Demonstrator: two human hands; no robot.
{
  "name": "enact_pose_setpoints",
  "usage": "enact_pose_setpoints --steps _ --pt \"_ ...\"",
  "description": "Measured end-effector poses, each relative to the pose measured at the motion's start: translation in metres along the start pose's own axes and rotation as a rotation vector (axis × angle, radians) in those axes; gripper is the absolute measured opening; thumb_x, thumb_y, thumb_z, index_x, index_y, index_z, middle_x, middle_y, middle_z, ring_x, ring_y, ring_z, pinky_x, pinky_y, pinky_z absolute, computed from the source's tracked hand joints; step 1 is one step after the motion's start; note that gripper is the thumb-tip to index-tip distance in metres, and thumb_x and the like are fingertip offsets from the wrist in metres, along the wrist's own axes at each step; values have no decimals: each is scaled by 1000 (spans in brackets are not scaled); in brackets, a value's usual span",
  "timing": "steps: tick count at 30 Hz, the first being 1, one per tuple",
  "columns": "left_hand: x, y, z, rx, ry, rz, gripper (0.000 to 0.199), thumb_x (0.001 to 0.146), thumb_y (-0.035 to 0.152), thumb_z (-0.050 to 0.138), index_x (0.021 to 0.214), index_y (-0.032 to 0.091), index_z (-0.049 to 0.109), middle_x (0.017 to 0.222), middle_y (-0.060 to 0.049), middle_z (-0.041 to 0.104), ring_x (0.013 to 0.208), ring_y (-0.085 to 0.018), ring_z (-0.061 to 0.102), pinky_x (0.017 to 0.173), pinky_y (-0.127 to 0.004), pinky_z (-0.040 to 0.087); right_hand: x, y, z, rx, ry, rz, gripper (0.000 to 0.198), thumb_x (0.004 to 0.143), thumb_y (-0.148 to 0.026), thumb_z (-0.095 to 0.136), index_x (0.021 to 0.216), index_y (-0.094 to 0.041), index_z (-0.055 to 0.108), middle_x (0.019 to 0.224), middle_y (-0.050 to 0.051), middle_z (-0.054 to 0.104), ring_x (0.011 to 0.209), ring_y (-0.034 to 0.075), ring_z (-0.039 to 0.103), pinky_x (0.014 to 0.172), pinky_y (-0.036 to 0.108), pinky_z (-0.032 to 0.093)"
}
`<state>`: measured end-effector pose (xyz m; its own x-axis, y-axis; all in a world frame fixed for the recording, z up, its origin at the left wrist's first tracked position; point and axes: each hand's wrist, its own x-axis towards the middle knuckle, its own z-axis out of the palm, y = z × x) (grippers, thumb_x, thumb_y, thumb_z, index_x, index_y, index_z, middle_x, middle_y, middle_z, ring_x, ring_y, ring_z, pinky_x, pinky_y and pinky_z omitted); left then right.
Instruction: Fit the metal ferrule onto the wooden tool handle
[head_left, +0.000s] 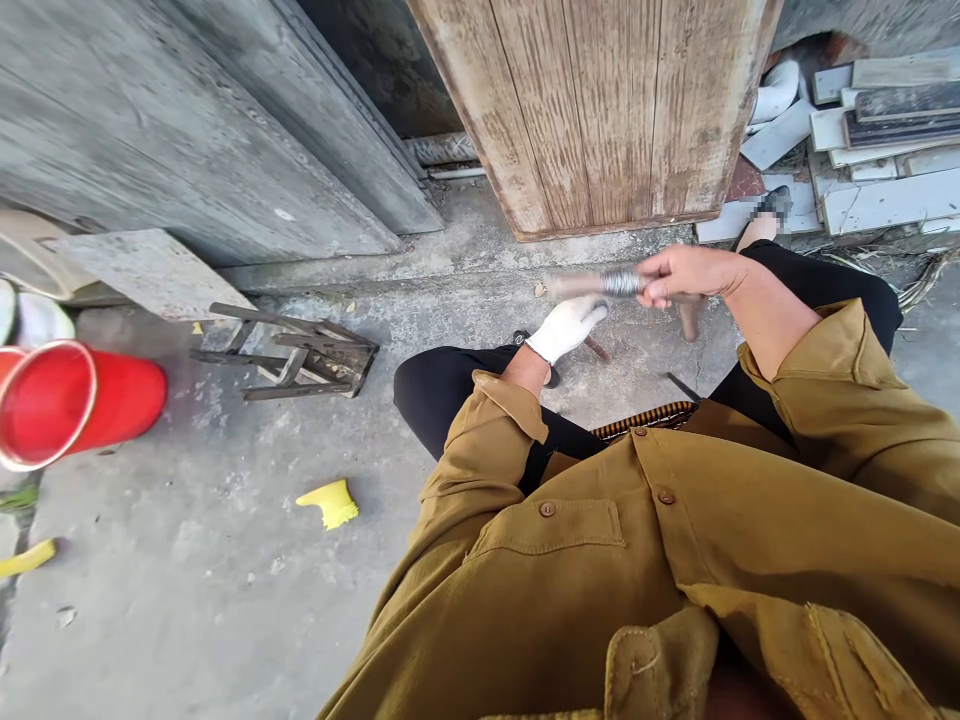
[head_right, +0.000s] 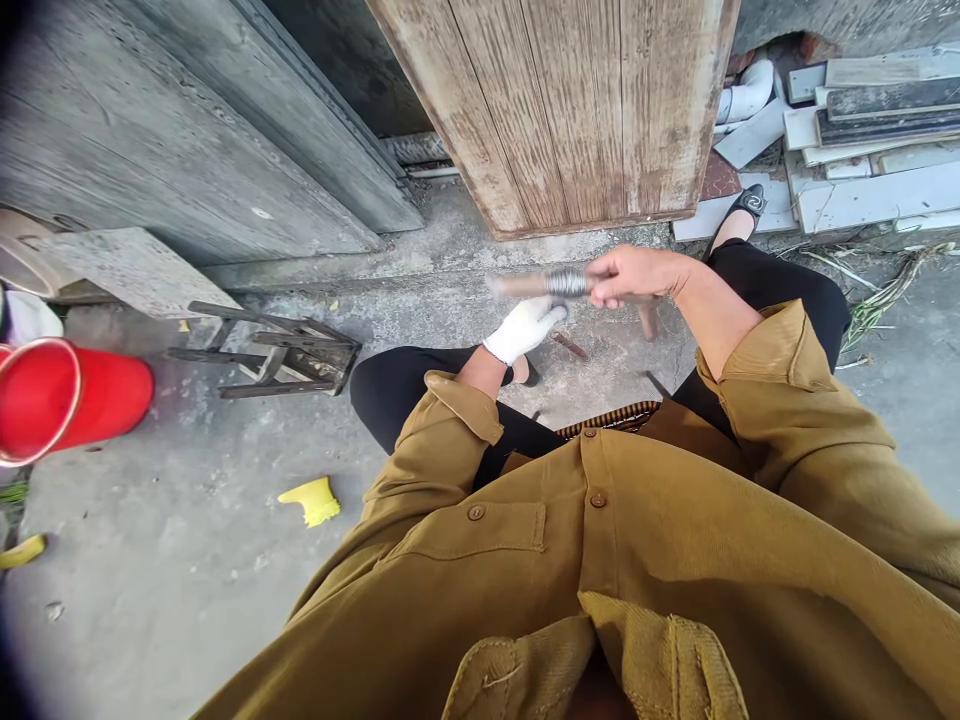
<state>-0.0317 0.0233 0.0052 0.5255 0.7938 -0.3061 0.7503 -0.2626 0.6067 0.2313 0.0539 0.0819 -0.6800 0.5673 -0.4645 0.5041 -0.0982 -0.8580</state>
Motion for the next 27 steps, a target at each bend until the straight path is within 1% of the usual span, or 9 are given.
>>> enact_pose_setpoints --steps 3,8,10,12,15,18,20,22,27 --pt "1 1 4 -39 -11 12 32 110 28 45 121 16 73 115 -10 79 106 -23 69 97 -31 49 -1 -7 3 175 353 -42 33 95 -40 79 80 -19 58 83 5 65 71 14 55 72 29 52" --pt "1 4 13 -44 -123 61 26 106 30 54 111 19 76 101 -7 80 93 -22 70 87 -30 49 13 1 6 256 597 5 30 102 -39 72 86 -20 55 83 5 63 69 14 56 69 29 52" --pt "0 6 15 -41 -151 96 26 106 31 55 112 19 77 102 -7 81 94 -22 70 87 -29 49 21 10 2 156 659 110 25 105 -38 67 91 -19 58 86 8 66 73 17 60 71 30 52" --pt "-2 7 15 -42 -153 116 26 106 32 55 114 19 77 106 -8 81 97 -22 70 88 -29 49 27 19 -2 -111 651 259 23 105 -38 66 97 -16 65 91 12 69 83 22 67 76 33 53" --pt "-3 7 12 -48 -143 133 27 107 32 55 115 19 77 112 -9 81 102 -23 71 92 -29 49 34 30 -3 -628 472 435 25 101 -37 71 107 -13 76 104 19 75 102 33 71 84 38 53" --pt "-3 5 9 -62 -121 142 27 106 29 52 113 18 77 113 -8 81 102 -23 72 94 -30 50 37 34 4 -821 106 512 19 97 -32 76 104 -15 82 102 16 77 100 32 73 83 36 51" --pt "-3 4 7 -68 -102 135 27 105 28 52 111 19 76 110 -7 80 102 -23 72 95 -31 51 36 35 10 -761 -156 517 12 94 -27 79 99 -17 82 87 10 74 84 25 71 77 34 48" --pt "-3 3 6 -72 -83 121 26 104 27 52 109 19 75 109 -7 80 102 -23 72 96 -31 51 34 35 14 -642 -336 493 8 91 -24 80 95 -17 80 75 3 69 71 20 65 73 32 46" --pt "-2 2 2 -122 -33 115 26 105 27 52 110 16 75 115 -10 79 108 -22 70 101 -32 49 20 23 8 -310 -544 294 22 84 -33 86 97 -17 78 75 -1 67 68 14 59 71 28 47"
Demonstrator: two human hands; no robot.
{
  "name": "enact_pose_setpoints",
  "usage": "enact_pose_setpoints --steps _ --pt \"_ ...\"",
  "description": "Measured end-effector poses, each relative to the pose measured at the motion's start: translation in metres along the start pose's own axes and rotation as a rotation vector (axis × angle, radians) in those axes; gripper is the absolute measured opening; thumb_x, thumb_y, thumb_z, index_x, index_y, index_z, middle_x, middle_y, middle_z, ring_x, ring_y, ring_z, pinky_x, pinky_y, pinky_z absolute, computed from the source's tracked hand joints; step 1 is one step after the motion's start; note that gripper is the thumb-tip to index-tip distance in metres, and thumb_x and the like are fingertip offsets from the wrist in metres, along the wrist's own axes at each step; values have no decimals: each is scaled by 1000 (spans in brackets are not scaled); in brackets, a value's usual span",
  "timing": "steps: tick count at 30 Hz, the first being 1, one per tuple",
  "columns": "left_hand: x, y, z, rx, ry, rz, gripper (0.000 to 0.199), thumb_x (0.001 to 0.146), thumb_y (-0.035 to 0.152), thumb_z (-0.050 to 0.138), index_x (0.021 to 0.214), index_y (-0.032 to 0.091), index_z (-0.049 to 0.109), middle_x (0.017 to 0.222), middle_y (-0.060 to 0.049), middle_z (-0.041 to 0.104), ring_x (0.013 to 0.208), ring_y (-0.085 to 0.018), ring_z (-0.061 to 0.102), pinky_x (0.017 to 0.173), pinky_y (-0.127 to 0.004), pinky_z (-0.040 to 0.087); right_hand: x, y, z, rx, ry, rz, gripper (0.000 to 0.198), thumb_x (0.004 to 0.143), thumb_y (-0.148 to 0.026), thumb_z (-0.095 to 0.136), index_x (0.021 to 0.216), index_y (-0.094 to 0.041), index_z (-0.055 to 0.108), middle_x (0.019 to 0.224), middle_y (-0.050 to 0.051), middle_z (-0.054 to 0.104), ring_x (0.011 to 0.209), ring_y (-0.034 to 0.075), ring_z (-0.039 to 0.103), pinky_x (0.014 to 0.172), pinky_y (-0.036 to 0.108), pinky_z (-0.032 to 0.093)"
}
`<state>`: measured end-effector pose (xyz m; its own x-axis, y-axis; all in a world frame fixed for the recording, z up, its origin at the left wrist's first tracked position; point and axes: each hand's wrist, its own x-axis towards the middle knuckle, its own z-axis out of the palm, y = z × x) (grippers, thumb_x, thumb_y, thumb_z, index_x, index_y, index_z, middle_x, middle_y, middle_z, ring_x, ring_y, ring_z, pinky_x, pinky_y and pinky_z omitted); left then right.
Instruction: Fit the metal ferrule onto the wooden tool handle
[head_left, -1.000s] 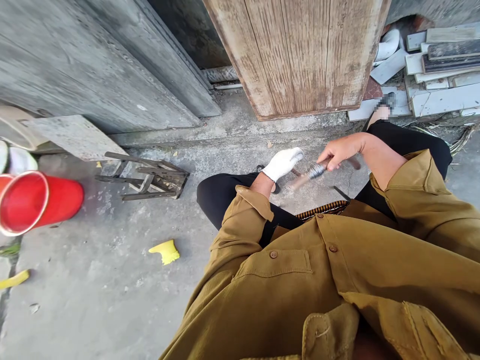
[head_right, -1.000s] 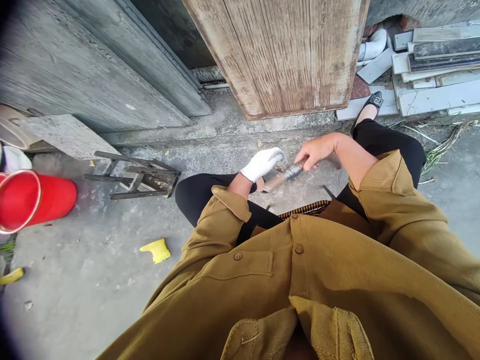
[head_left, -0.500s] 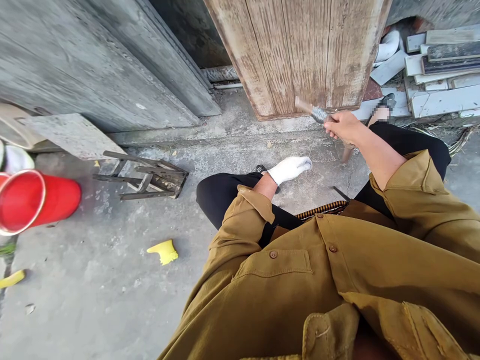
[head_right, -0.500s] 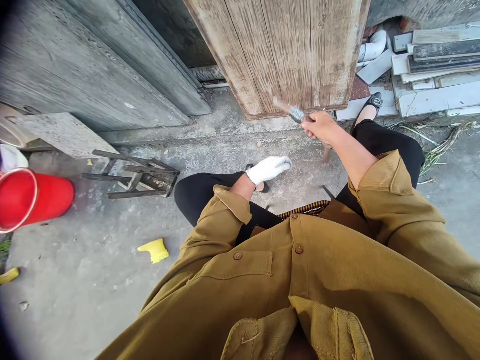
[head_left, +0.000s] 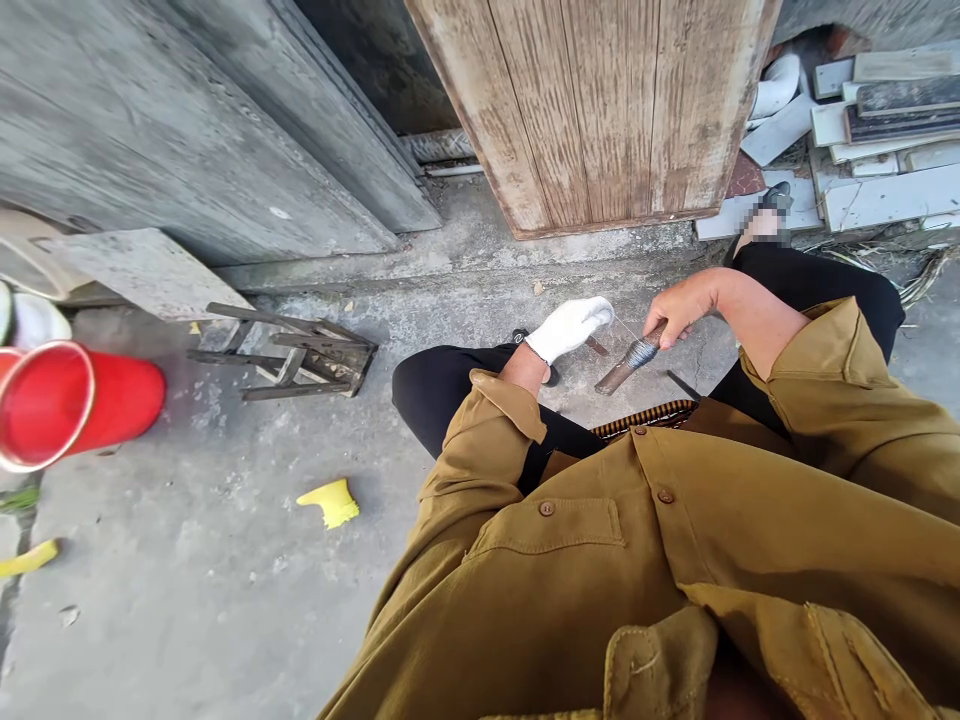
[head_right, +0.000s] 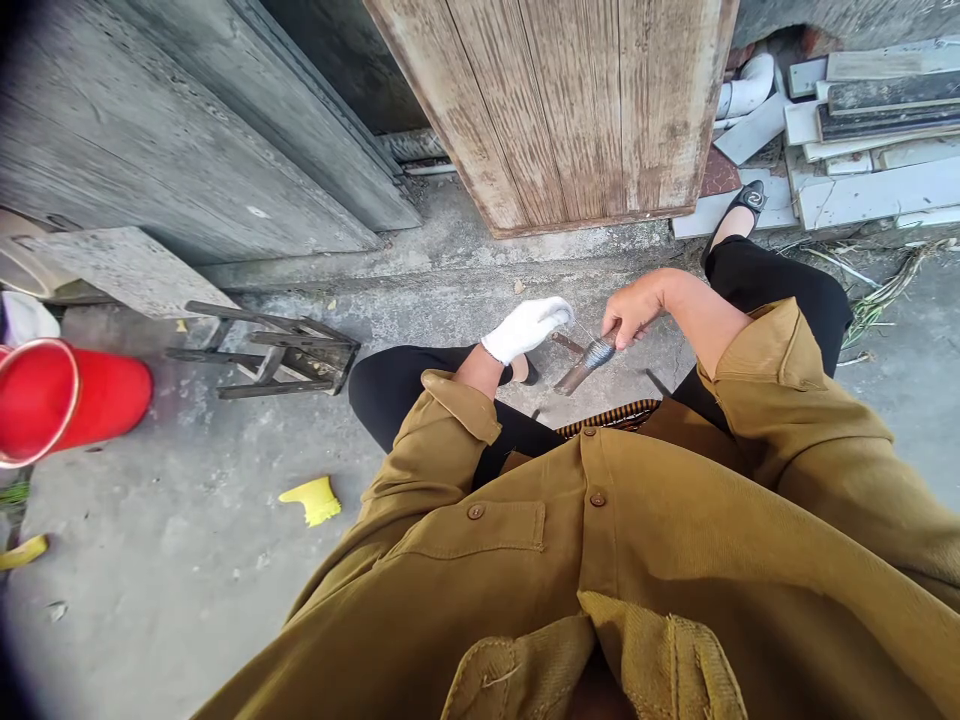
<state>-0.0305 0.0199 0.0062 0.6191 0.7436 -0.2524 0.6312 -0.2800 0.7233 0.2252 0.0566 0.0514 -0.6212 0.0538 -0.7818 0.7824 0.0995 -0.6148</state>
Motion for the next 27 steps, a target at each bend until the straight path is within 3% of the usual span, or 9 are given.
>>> enact_pose_setpoints --steps 3,6,9,12,15,17,19,23,27 --pt "-1 2 -1 -38 43 -16 24 105 30 56 107 16 75 112 -12 79 105 -24 70 100 -35 50 -17 -4 -3 210 182 -221 29 84 -39 87 101 -18 77 84 1 70 73 14 61 73 27 50" --pt "-2 6 1 -99 63 -36 29 107 31 50 106 15 74 103 -12 78 95 -23 70 93 -36 52 -23 -6 -5 462 708 -340 28 93 -43 81 96 -18 69 89 5 69 74 15 59 73 28 52" --pt "-2 11 4 -176 22 -31 30 107 28 46 103 14 73 96 -10 78 85 -19 67 87 -34 52 -16 -4 -8 577 1093 -236 24 103 -41 70 97 -18 64 90 8 67 74 16 59 73 30 54" --pt "-1 15 7 -208 -66 -18 24 102 27 51 98 16 72 91 -7 77 78 -16 65 81 -31 53 -4 0 -12 404 1197 47 18 106 -32 63 105 -15 67 97 12 70 85 21 66 78 33 54" --pt "-2 15 9 -240 -121 -14 21 100 28 54 97 17 71 85 -4 75 74 -14 64 75 -28 52 5 2 -13 -25 1081 335 21 103 -31 68 112 -13 74 110 19 74 107 32 70 91 38 53" --pt "-3 12 8 -284 -105 -6 22 100 30 53 96 17 71 84 -5 75 72 -14 63 73 -28 52 9 2 -12 -225 862 435 21 99 -30 73 111 -14 78 113 20 76 112 36 70 94 40 51" --pt "-4 9 7 -331 -68 2 23 102 32 53 93 18 69 85 -6 75 72 -14 61 74 -29 51 11 3 -9 -285 590 440 17 95 -28 78 106 -15 81 104 16 77 103 33 73 88 38 51" --pt "-1 -1 6 -438 -26 7 30 104 42 54 87 19 63 82 -7 71 68 -13 55 70 -30 48 10 6 -3 -196 154 260 14 91 -28 79 99 -17 80 77 2 70 72 18 65 72 30 48" --pt "4 -8 8 -555 20 46 49 97 66 61 87 18 64 76 -3 63 60 -12 49 63 -29 43 -2 6 -4 16 -14 -128 35 83 -46 87 98 -16 77 76 -2 67 68 12 60 70 25 48"
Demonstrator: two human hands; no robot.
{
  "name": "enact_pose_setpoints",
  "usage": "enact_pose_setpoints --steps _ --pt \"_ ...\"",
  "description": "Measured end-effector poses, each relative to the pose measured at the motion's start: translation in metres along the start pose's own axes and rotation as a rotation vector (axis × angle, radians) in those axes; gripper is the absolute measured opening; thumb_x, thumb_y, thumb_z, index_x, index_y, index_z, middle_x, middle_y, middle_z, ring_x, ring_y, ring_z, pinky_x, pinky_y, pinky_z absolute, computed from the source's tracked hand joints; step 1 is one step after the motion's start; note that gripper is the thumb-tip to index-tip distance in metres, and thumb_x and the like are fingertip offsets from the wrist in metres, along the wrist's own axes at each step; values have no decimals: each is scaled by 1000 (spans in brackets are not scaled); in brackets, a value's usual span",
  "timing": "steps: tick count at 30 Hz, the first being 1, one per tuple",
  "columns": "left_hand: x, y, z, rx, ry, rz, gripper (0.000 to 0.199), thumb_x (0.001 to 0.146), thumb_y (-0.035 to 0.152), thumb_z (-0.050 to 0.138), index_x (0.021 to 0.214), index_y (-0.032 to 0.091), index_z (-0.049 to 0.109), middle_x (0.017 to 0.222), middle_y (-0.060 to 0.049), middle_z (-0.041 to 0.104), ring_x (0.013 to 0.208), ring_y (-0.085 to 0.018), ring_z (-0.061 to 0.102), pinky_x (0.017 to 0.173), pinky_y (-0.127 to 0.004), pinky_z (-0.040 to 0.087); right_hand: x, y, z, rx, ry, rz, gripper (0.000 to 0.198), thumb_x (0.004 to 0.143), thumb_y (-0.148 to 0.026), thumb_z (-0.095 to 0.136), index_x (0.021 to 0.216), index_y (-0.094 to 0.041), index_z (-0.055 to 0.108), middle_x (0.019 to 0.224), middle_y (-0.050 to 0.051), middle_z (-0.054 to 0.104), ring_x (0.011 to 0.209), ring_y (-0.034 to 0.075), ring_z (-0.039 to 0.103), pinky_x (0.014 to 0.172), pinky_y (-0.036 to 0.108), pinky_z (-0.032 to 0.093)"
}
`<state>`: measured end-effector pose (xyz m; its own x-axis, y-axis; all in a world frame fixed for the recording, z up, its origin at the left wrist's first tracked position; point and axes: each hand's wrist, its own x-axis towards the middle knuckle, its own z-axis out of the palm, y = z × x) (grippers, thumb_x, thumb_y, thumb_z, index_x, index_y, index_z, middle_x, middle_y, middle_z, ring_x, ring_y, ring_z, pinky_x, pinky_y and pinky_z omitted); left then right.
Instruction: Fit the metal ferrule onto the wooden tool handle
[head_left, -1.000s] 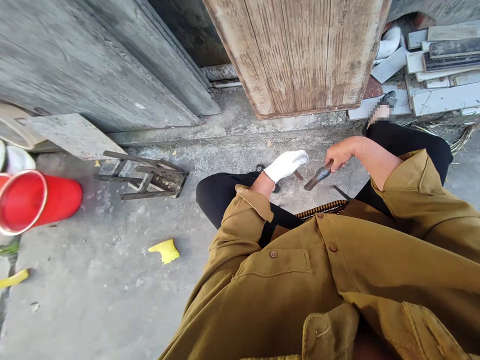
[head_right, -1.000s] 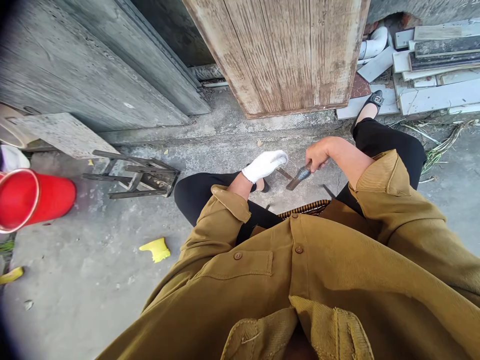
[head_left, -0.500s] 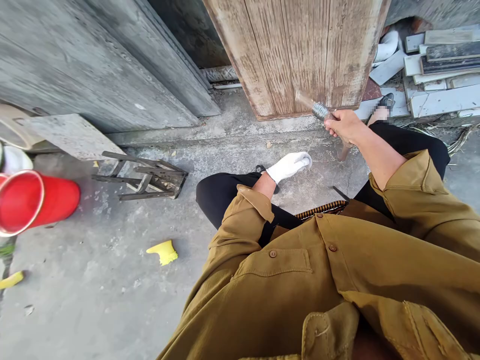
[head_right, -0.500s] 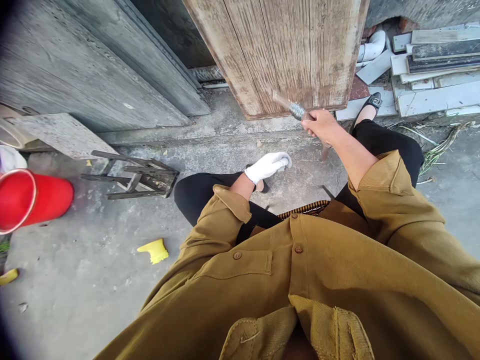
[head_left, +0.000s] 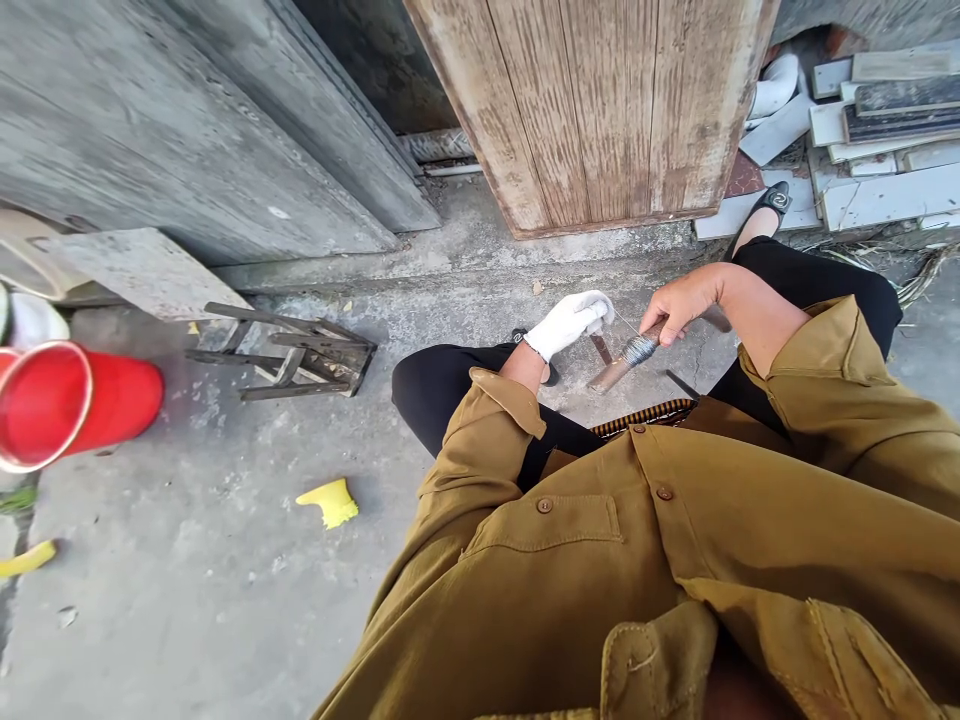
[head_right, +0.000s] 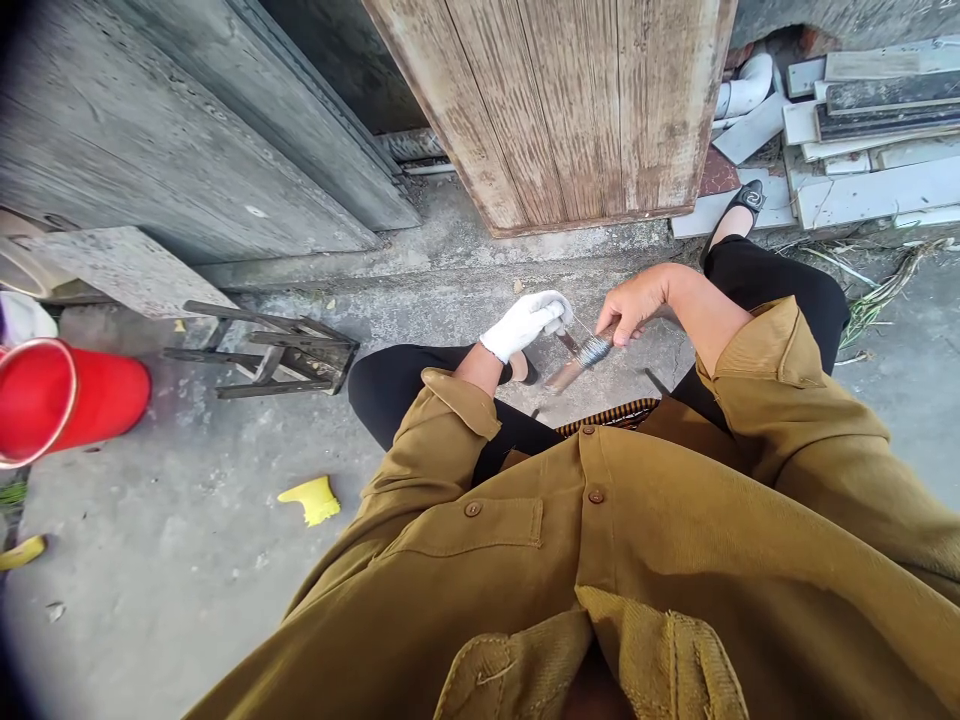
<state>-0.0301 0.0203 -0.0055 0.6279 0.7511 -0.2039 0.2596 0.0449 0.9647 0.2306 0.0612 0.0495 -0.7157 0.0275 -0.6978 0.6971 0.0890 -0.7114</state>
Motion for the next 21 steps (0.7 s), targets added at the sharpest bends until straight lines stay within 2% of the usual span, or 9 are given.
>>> enact_pose_setpoints --steps 2,4,7,10,13,14,16,19,21 --pt "1 0 1 -2 32 -19 49 94 67 68 87 19 65 71 -2 61 61 -13 51 63 -30 44 -8 -3 -1 124 95 -198 42 79 -51 90 96 -16 76 77 -1 66 68 11 59 68 23 48" --pt "1 2 4 11 46 -66 42 94 60 74 85 20 66 66 -1 61 60 -14 54 63 -31 45 -15 -7 -1 274 293 -356 41 79 -50 92 90 -16 72 78 0 66 67 11 57 66 23 48" --pt "2 7 8 23 37 -98 30 96 45 78 83 22 66 62 -1 62 59 -15 56 61 -30 42 -14 -13 1 504 653 -451 40 84 -43 91 80 -18 61 75 1 63 64 10 53 63 23 47" --pt "2 10 11 37 12 -110 22 97 29 75 80 20 66 57 1 59 55 -12 52 59 -27 40 -3 -14 -1 628 1004 -348 32 94 -32 80 80 -19 55 74 2 59 61 10 51 60 24 47" --pt "0 12 13 40 -14 -114 18 94 19 72 77 18 67 57 2 59 53 -11 50 59 -25 40 9 -6 -7 460 1253 -39 17 100 -22 68 88 -17 58 78 5 62 67 14 58 65 27 49" --pt "0 12 13 35 -24 -108 17 93 17 72 76 18 67 58 2 60 53 -11 50 59 -25 40 11 -3 -9 314 1281 93 13 100 -21 68 91 -16 61 82 7 65 73 18 63 70 29 51" --pt "-2 12 11 21 -37 -87 15 92 16 71 77 19 69 60 1 61 53 -12 51 58 -26 40 12 3 -12 -24 1236 328 10 99 -22 72 99 -13 68 93 13 71 92 27 70 82 36 54" --pt "-4 12 5 -14 -5 -34 16 94 22 69 78 19 69 65 0 63 56 -12 50 58 -26 40 12 6 -10 -338 988 505 17 99 -26 76 107 -11 76 107 19 74 109 36 71 91 41 52" --pt "-4 11 -1 -41 29 3 19 95 30 67 79 18 68 71 -1 64 57 -11 50 59 -25 40 12 6 -6 -363 738 504 13 96 -23 79 104 -13 79 98 16 75 99 33 73 86 39 51"
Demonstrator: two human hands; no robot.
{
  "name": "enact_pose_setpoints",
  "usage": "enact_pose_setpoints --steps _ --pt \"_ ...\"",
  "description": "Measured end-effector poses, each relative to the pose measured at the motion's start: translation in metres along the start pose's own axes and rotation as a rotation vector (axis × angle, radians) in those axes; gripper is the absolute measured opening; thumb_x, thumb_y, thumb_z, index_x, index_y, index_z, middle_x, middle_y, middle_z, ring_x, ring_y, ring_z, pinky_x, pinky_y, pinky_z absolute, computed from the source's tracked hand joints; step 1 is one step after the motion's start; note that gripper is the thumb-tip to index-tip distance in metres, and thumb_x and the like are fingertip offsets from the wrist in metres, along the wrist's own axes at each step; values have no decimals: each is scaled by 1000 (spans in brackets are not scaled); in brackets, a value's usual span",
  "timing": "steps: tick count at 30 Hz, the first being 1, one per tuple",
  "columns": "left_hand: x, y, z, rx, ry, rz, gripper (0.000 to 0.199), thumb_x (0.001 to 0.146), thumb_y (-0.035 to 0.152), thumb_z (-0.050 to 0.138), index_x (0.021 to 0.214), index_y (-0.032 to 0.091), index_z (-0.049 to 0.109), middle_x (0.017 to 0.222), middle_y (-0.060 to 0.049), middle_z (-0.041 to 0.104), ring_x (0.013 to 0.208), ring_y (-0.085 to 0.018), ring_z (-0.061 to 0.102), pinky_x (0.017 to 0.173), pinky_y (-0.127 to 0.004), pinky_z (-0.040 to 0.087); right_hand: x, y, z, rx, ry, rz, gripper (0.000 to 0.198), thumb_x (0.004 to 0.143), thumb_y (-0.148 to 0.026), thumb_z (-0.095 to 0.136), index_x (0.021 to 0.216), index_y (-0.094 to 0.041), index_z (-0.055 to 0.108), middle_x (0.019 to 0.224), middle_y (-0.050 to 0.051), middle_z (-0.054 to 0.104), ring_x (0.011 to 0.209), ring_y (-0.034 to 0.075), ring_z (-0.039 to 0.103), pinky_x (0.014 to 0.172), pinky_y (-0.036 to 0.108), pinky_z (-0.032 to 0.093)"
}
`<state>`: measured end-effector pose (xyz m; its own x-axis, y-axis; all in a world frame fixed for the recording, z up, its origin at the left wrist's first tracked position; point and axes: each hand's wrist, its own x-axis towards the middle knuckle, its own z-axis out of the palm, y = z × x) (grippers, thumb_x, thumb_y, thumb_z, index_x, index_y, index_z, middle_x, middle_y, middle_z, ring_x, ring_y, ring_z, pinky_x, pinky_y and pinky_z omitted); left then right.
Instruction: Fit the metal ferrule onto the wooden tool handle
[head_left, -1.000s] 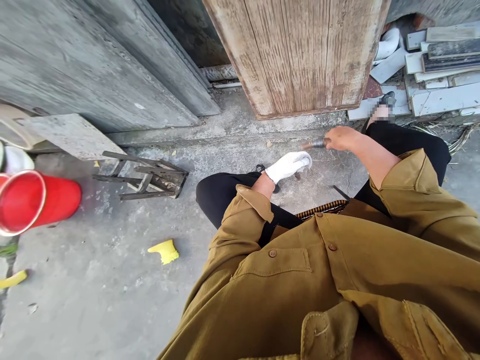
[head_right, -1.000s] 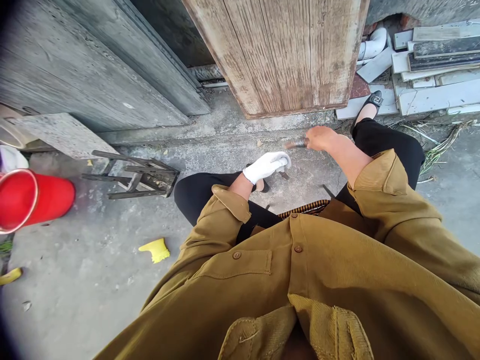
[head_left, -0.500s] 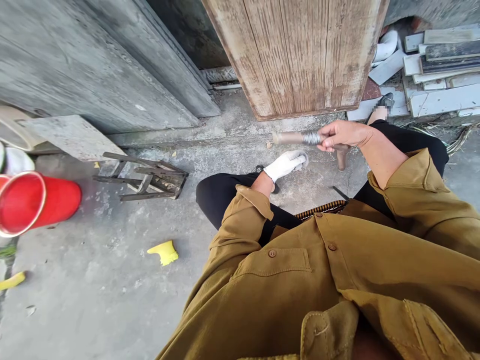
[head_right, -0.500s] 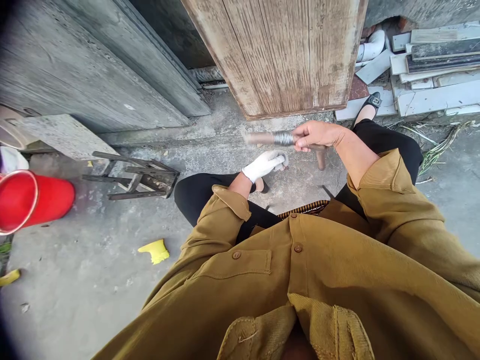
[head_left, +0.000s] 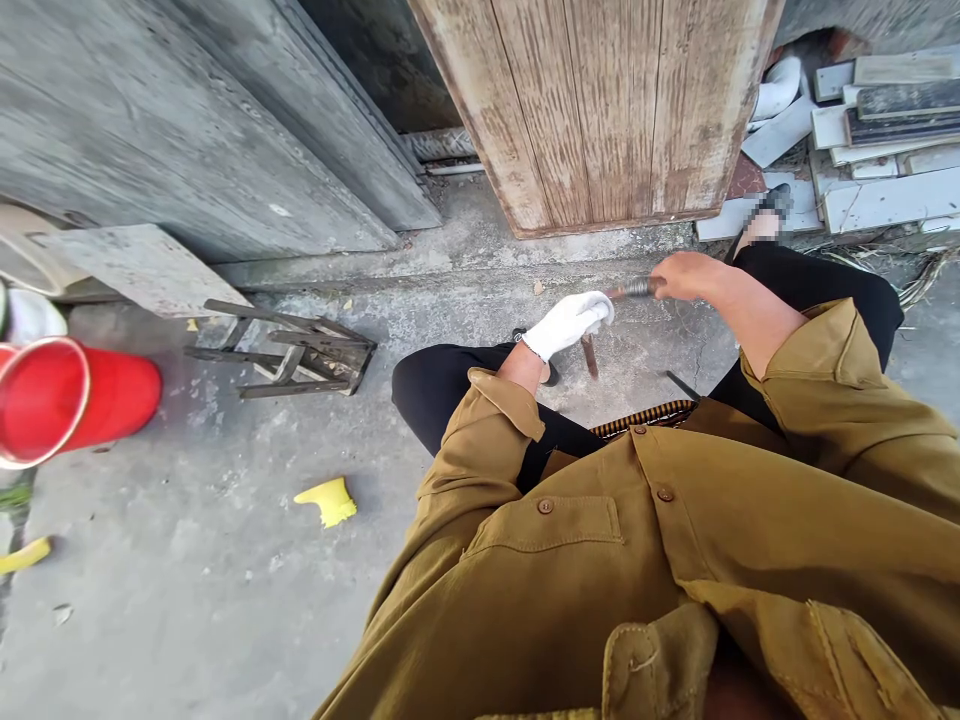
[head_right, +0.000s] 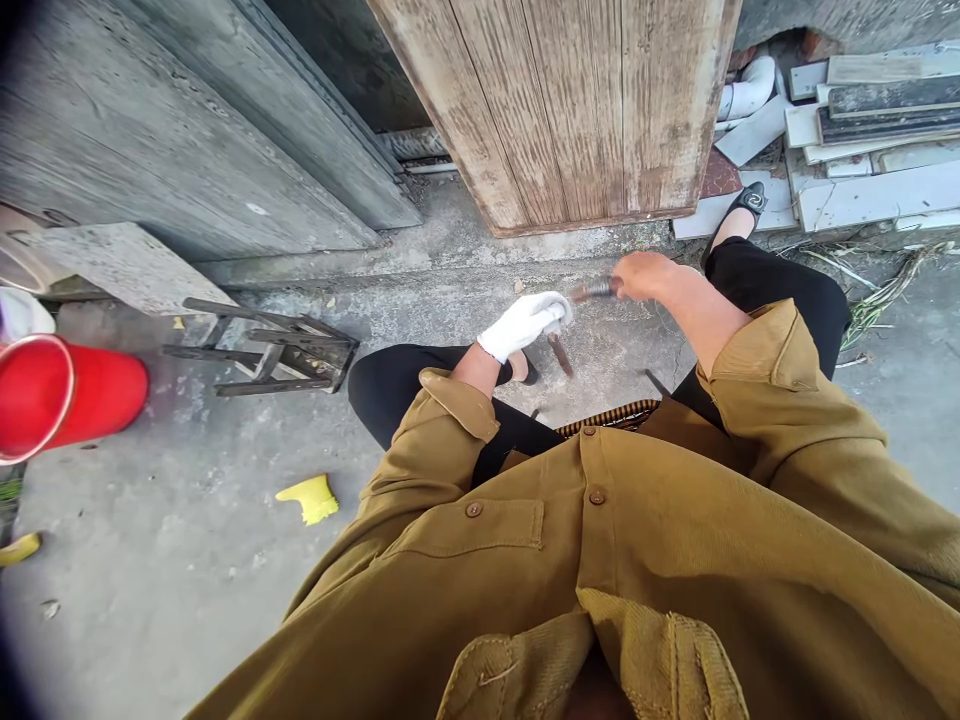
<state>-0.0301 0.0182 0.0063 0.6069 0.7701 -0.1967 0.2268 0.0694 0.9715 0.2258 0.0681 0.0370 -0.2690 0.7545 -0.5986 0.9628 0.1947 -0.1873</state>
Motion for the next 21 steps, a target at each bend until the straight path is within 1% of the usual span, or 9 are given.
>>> enact_pose_setpoints --steps 3,5,8,11,13,14,16,19,21 --pt "1 -4 -4 -46 0 22 30 92 44 69 81 16 67 76 -3 64 57 -9 47 58 -25 39 -4 -2 6 76 -407 -129 7 88 -20 85 93 -16 81 74 5 70 70 21 67 73 33 48" --pt "2 -8 -5 -86 -4 32 40 91 54 72 82 16 66 76 -3 64 57 -9 47 57 -25 39 -6 -2 8 196 -605 -237 14 83 -24 89 89 -16 80 67 0 66 60 16 61 67 29 45" --pt "3 -13 -6 -139 22 54 51 91 66 73 82 17 66 68 0 58 55 -10 48 57 -25 41 -10 1 2 386 -712 -410 25 78 -34 93 90 -15 80 70 -1 67 62 13 59 65 26 44" --pt "5 -17 -8 -133 57 53 56 92 72 71 82 17 67 62 2 52 55 -11 47 59 -26 44 -16 4 -9 515 -701 -511 29 78 -37 91 95 -16 80 74 -2 68 67 13 61 67 24 46" --pt "6 -20 -8 -92 99 29 55 92 71 72 83 17 67 64 0 55 57 -11 48 59 -25 44 -23 4 -16 583 -617 -556 27 79 -38 90 92 -17 79 73 -2 66 68 13 60 67 24 46" --pt "6 -20 -8 -81 120 14 53 92 70 73 83 18 66 66 -1 58 57 -11 48 58 -25 44 -27 3 -18 635 -534 -570 26 79 -38 90 89 -17 77 73 -1 66 68 13 59 67 24 46" --pt "7 -20 -6 -81 111 -5 49 95 65 73 84 18 65 72 -2 62 57 -10 48 59 -25 45 -32 -1 -21 803 -293 -560 28 83 -38 89 82 -17 70 74 0 65 67 12 57 68 25 47" --pt "7 -18 -2 -63 2 -6 42 100 56 69 86 17 66 72 -1 61 56 -9 47 59 -24 45 -30 -9 -19 1049 99 -418 32 91 -38 83 79 -19 60 77 2 64 66 12 55 68 26 49" --pt "6 -15 1 -16 -52 -18 37 101 51 68 87 16 67 66 1 57 55 -10 47 57 -23 42 -23 -11 -15 1031 278 -248 29 96 -35 78 82 -19 58 77 3 62 68 14 56 68 27 49"
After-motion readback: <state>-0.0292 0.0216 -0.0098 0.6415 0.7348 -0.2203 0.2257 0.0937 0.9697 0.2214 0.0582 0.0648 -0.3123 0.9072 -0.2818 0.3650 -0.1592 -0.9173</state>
